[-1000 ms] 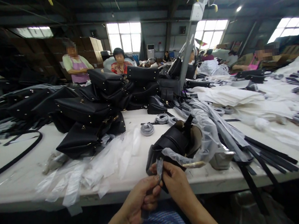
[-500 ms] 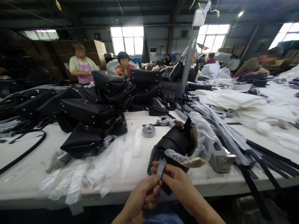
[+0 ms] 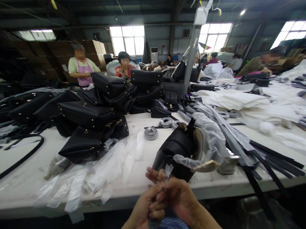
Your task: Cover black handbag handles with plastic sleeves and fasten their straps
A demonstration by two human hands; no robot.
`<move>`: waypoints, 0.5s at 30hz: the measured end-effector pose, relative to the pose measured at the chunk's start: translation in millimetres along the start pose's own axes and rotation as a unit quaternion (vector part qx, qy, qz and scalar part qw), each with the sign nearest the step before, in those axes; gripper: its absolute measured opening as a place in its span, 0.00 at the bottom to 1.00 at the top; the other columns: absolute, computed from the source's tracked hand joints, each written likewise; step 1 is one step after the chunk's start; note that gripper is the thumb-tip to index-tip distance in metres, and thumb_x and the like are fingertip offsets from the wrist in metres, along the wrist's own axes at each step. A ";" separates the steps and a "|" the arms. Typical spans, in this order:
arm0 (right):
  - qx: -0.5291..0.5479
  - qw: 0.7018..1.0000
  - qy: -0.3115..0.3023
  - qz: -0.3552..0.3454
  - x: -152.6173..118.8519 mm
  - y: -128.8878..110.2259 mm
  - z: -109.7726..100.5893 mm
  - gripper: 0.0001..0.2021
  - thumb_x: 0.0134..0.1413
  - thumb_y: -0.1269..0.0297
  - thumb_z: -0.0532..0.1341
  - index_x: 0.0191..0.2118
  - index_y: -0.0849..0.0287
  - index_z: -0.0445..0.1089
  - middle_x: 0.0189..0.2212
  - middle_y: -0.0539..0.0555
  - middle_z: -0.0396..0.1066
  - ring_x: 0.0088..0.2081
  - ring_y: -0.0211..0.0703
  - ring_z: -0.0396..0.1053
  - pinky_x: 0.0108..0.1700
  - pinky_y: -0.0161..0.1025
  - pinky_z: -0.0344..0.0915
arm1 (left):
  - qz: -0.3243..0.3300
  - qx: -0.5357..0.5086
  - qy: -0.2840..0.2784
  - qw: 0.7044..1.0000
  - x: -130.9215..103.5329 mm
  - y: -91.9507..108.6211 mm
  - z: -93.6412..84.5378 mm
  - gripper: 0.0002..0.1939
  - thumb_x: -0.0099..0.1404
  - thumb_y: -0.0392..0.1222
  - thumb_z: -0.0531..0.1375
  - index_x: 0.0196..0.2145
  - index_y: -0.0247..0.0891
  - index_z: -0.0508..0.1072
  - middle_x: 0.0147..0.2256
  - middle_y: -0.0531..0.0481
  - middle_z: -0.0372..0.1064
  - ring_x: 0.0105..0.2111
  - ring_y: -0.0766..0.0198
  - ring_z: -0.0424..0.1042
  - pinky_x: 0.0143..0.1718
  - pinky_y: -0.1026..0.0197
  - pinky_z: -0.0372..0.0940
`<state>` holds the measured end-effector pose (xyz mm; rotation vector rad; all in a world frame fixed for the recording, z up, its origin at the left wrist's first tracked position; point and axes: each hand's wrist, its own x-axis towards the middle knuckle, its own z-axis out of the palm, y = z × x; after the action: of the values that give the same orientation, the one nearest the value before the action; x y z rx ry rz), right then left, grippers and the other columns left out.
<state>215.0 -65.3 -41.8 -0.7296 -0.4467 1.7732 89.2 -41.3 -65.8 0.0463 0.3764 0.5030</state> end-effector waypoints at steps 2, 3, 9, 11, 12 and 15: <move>0.025 1.000 -0.009 -0.010 5.4 3.4 0.3 0.05 0.45 0.66 0.63 0.30 0.57 0.76 0.50 0.56 0.75 0.62 0.51 0.61 0.64 0.50 0.56 | 0.004 -0.005 0.010 1.000 1.0 -1.7 -2.2 0.10 0.61 0.36 0.66 0.32 0.28 0.69 0.20 0.59 0.59 0.12 0.83 0.45 0.11 0.78 0.36; 0.009 1.000 -0.009 -0.017 6.2 3.9 0.2 0.05 0.47 0.65 0.64 0.32 0.57 0.76 0.50 0.55 0.76 0.61 0.50 0.62 0.63 0.48 0.56 | 0.016 0.004 0.022 1.000 1.1 -2.0 -3.2 0.11 0.61 0.37 0.67 0.32 0.29 0.68 0.19 0.60 0.59 0.12 0.83 0.45 0.11 0.78 0.36; -0.410 0.907 0.066 -0.065 -27.3 -26.3 -22.9 0.18 0.55 0.49 0.66 0.42 0.59 0.78 0.35 0.57 0.79 0.41 0.53 0.76 0.46 0.45 0.72 | 0.152 0.190 0.069 0.967 -0.6 1.7 -0.8 0.18 0.60 0.50 0.67 0.35 0.31 0.70 0.22 0.59 0.60 0.15 0.81 0.45 0.14 0.75 0.37; -0.434 0.873 0.181 -0.133 -42.7 -50.7 -31.9 0.21 0.50 0.44 0.67 0.36 0.59 0.79 0.33 0.59 0.80 0.36 0.53 0.77 0.41 0.42 0.75 | 0.178 0.255 0.080 0.947 1.4 1.3 1.8 0.20 0.62 0.54 0.65 0.35 0.31 0.70 0.22 0.58 0.61 0.15 0.80 0.45 0.14 0.73 0.37; -0.395 0.870 0.238 -0.175 -48.2 -65.1 -32.5 0.21 0.49 0.43 0.67 0.36 0.58 0.79 0.34 0.59 0.80 0.36 0.52 0.78 0.40 0.41 0.76 | 0.185 0.280 0.086 0.938 3.2 0.2 2.8 0.21 0.61 0.55 0.65 0.35 0.31 0.70 0.22 0.58 0.61 0.15 0.80 0.45 0.14 0.72 0.37; -0.238 0.892 0.273 -0.271 -51.1 -114.1 -13.4 0.20 0.57 0.45 0.62 0.45 0.55 0.76 0.47 0.58 0.78 0.46 0.48 0.76 0.48 0.36 0.73 | 0.202 0.338 0.099 0.914 10.7 -6.4 3.3 0.23 0.61 0.59 0.63 0.34 0.33 0.69 0.21 0.58 0.62 0.14 0.79 0.45 0.14 0.71 0.37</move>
<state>315.4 -78.3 32.6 -1.2613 -0.6301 0.8781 102.1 -41.6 -67.2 0.7646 0.7362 0.7701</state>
